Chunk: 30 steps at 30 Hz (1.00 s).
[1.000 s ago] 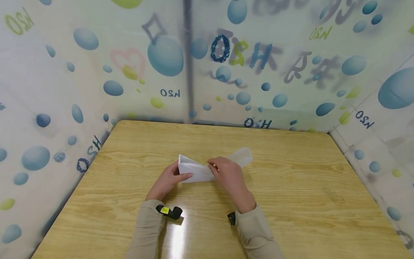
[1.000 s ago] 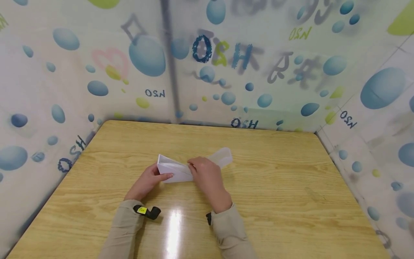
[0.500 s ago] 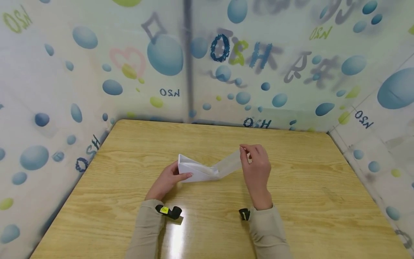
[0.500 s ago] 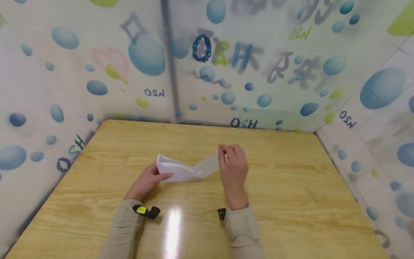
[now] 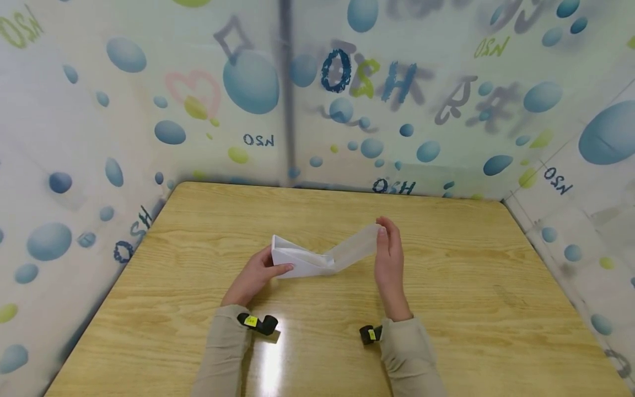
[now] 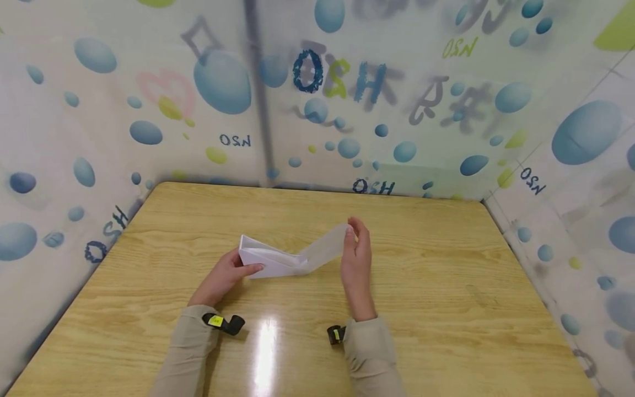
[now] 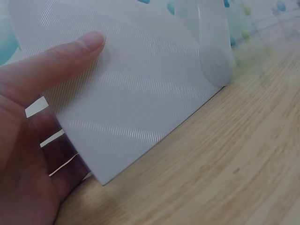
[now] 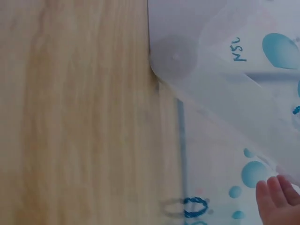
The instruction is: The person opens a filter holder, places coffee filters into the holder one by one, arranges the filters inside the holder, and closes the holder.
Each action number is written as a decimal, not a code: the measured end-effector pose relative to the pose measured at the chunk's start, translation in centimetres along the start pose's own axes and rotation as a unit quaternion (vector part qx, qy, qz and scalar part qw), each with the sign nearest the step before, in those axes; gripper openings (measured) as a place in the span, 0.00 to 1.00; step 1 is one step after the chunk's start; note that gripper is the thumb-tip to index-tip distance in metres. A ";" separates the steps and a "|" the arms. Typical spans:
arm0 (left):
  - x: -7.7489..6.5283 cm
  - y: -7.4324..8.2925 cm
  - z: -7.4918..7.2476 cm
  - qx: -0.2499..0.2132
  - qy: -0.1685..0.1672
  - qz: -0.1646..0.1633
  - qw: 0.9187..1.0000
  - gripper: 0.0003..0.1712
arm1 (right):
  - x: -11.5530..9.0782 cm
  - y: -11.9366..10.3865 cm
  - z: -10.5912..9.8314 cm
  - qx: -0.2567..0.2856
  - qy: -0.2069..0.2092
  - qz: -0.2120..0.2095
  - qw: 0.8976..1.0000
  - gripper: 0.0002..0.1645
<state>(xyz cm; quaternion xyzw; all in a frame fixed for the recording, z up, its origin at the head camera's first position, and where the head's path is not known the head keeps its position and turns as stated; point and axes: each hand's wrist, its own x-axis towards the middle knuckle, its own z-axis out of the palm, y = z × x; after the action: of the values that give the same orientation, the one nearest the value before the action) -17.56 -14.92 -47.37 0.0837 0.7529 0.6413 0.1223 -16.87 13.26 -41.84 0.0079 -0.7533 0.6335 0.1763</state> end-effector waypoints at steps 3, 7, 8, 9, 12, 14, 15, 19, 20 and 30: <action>0.0 0.0 0.0 0.000 -0.002 0.003 1.000 0.29 | -0.1 0.4 0.5 0.068 -0.010 0.026 0.997 0.26; 0.0 0.1 -0.1 0.008 0.002 0.005 1.000 0.29 | -0.3 0.8 1.2 0.168 -0.007 0.042 0.985 0.26; 0.0 0.2 -0.1 0.009 0.004 0.002 1.000 0.29 | -0.3 0.8 1.4 0.194 -0.002 0.045 0.980 0.25; 0.0 0.2 -0.1 0.012 0.004 0.003 1.000 0.29 | -0.4 0.9 1.6 0.216 0.004 0.046 0.975 0.25; 0.1 0.3 -0.1 0.014 0.006 0.003 1.000 0.30 | -0.5 0.8 2.2 0.283 0.024 0.051 0.957 0.25; 0.1 0.3 -0.2 0.015 0.006 0.002 1.000 0.31 | -0.5 0.7 2.6 0.313 0.035 0.058 0.947 0.24; 0.1 0.3 -0.2 0.015 0.006 0.003 1.000 0.31 | -0.6 0.7 2.7 0.326 0.040 0.060 0.943 0.23; 0.3 0.2 -0.2 0.018 0.004 0.003 1.000 0.31 | -0.7 0.4 3.2 0.333 0.043 0.066 0.940 0.24; 0.3 0.1 -0.3 0.018 0.005 0.003 1.000 0.31 | -0.7 0.3 3.3 0.321 0.035 0.062 0.945 0.25; 0.2 0.1 -0.2 0.021 0.015 0.006 1.000 0.30 | -1.1 -1.7 4.7 0.067 -0.125 0.018 0.990 0.23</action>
<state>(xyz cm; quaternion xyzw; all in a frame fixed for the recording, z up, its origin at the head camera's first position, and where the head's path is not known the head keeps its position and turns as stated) -17.78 -15.08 -47.28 0.0814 0.7672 0.6274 0.1053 -16.60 8.15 -41.15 0.0853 -0.7253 0.6796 0.0689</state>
